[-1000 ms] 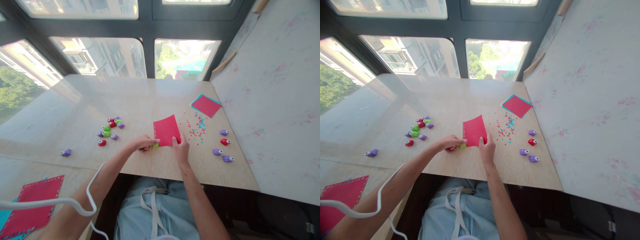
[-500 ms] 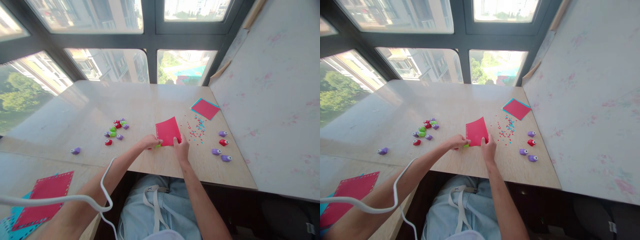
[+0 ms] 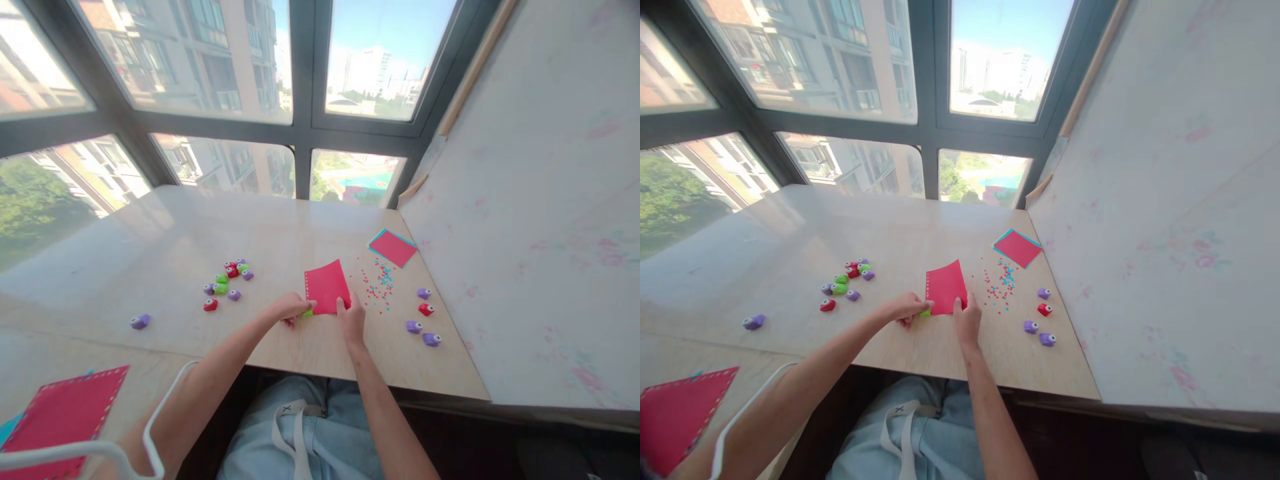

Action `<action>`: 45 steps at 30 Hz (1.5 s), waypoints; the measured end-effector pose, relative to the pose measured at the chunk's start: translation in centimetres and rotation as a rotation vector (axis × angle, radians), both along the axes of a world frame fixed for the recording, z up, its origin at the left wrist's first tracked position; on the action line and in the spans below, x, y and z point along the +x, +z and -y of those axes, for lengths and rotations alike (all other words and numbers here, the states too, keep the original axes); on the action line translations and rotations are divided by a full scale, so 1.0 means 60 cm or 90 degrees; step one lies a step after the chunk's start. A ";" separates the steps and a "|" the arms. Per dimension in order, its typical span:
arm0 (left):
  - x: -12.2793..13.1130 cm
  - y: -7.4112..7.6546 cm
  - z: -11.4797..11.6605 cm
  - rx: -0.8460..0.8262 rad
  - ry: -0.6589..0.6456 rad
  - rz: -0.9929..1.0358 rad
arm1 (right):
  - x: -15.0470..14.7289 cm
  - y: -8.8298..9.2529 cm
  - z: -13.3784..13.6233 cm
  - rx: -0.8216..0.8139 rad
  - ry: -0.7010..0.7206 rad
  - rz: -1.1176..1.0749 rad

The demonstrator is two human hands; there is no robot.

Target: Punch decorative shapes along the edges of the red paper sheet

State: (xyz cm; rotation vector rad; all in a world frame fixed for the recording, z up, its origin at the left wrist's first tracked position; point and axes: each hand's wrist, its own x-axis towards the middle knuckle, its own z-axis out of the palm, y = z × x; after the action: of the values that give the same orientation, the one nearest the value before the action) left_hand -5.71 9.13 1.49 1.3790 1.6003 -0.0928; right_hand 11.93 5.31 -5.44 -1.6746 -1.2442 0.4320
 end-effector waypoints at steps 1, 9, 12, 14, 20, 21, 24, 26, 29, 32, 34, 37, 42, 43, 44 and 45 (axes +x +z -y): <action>-0.003 -0.003 0.001 -0.019 0.022 0.014 | 0.000 -0.002 -0.001 -0.002 -0.005 0.004; -0.025 -0.034 0.018 0.024 0.075 0.147 | -0.001 -0.004 -0.004 0.006 0.002 0.004; -0.028 -0.042 0.021 0.038 0.068 0.174 | -0.002 0.000 -0.002 0.008 0.004 0.011; -0.029 -0.045 0.023 0.049 0.068 0.183 | -0.003 0.003 0.000 0.019 -0.006 0.012; -0.030 -0.048 0.031 0.130 0.109 0.199 | -0.004 0.004 -0.002 0.035 -0.038 -0.006; -0.030 -0.048 0.033 0.148 0.112 0.201 | -0.004 0.003 -0.003 0.035 -0.045 -0.008; -0.032 -0.057 0.039 0.214 0.132 0.212 | -0.004 -0.004 -0.006 0.040 -0.074 -0.016; -0.033 -0.067 0.042 0.252 0.147 0.219 | -0.003 -0.012 -0.007 0.050 -0.083 -0.027; -0.036 -0.082 0.048 0.321 0.157 0.213 | -0.002 -0.027 -0.009 0.067 -0.095 -0.046; -0.040 -0.086 0.063 0.399 0.170 0.203 | -0.001 -0.040 -0.010 0.077 -0.113 -0.056; -0.042 -0.083 0.079 0.443 0.188 0.191 | -0.001 -0.044 -0.008 0.088 -0.119 -0.054; -0.047 -0.080 0.109 0.454 0.206 0.184 | 0.000 -0.041 0.004 0.100 -0.119 -0.048; -0.058 -0.081 0.154 0.405 0.217 0.184 | 0.004 -0.028 0.043 0.107 -0.094 -0.055; -0.059 -0.081 0.162 0.399 0.217 0.181 | 0.005 -0.025 0.052 0.106 -0.086 -0.060; -0.059 -0.079 0.171 0.397 0.214 0.181 | 0.007 -0.022 0.060 0.104 -0.082 -0.065; -0.059 -0.076 0.181 0.395 0.207 0.188 | 0.008 -0.019 0.067 0.101 -0.078 -0.067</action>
State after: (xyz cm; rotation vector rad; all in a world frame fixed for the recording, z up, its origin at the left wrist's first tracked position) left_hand -9.24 -1.71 -3.06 1.4701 1.6386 0.8256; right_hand 12.43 1.28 -6.60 -1.5629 -1.0647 0.3337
